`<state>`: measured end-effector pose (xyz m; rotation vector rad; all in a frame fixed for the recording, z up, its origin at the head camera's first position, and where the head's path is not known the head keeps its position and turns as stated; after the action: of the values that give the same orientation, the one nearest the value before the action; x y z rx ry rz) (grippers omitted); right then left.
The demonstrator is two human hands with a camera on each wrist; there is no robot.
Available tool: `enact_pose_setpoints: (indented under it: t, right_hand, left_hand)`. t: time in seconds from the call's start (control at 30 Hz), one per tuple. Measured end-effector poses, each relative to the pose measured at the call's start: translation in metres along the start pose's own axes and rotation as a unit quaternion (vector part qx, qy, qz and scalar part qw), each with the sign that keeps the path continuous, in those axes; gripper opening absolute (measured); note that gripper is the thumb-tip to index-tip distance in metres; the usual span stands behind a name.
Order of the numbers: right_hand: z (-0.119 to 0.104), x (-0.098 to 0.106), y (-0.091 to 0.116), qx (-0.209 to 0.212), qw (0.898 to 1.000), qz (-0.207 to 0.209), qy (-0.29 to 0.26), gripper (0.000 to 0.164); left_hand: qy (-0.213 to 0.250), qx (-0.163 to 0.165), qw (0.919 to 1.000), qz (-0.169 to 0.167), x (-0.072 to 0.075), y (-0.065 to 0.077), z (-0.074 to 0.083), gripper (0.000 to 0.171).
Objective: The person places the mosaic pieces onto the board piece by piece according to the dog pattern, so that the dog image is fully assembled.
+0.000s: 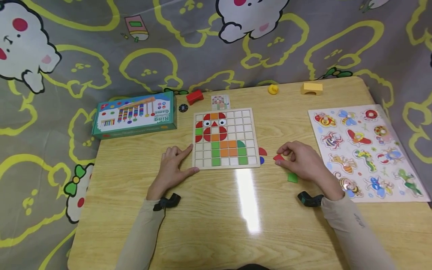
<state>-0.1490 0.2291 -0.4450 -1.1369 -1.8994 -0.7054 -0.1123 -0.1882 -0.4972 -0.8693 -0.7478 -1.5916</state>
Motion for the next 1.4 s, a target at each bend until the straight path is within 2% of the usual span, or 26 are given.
enact_pose_setpoints:
  t: [0.17,0.33,0.53,0.63,0.77,0.93,1.07,1.23,1.4]
  right_hand:
    - [-0.005,-0.001,-0.003,0.002,1.0,-0.014,0.001,0.024]
    - [-0.013,-0.001,-0.002,0.027,1.0,-0.006,-0.003,0.02]
    - [-0.016,0.0,-0.005,0.054,0.997,0.014,-0.056,0.012]
    - [-0.013,0.006,-0.012,0.038,0.995,0.031,-0.085,0.012]
    - [-0.01,0.012,-0.029,-0.006,0.992,0.04,-0.116,0.014]
    - [-0.009,0.015,-0.058,-0.051,0.983,0.037,-0.172,0.025]
    - [-0.011,0.014,-0.082,-0.059,0.975,0.049,-0.209,0.033]
    - [-0.019,0.01,-0.109,-0.065,0.971,0.065,-0.222,0.043]
    - [-0.03,-0.001,-0.135,-0.041,0.974,0.074,-0.212,0.032]
  left_hand:
    - [0.003,0.003,1.0,0.0,-0.001,0.0,0.001,0.087]
    - [0.006,0.006,1.0,-0.001,0.001,0.0,0.002,0.087]
    - [0.007,0.01,0.9999,-0.006,0.002,0.0,0.002,0.087]
    - [0.006,0.01,0.9999,-0.006,0.003,0.001,0.002,0.087]
    - [0.004,0.006,1.0,-0.004,0.003,0.001,0.001,0.087]
    - [0.002,0.001,1.0,-0.004,0.001,-0.001,0.0,0.086]
    - [0.001,-0.004,1.0,-0.001,0.0,-0.001,0.0,0.087]
    - [0.001,-0.005,1.0,0.005,0.001,-0.001,0.0,0.087]
    - [0.003,-0.001,1.0,0.005,0.002,-0.001,-0.001,0.087]
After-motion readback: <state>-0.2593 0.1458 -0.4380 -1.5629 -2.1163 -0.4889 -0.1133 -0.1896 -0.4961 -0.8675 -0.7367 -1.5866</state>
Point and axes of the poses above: each hand's wrist, its own y-axis away from the middle knuckle, its own x-axis out of the back of the hand, z = x × y, the point moved 4 cm from there along -y, towards the middle knuckle, and after that the axes turned 5 degrees about x, right-handed, at the moved point
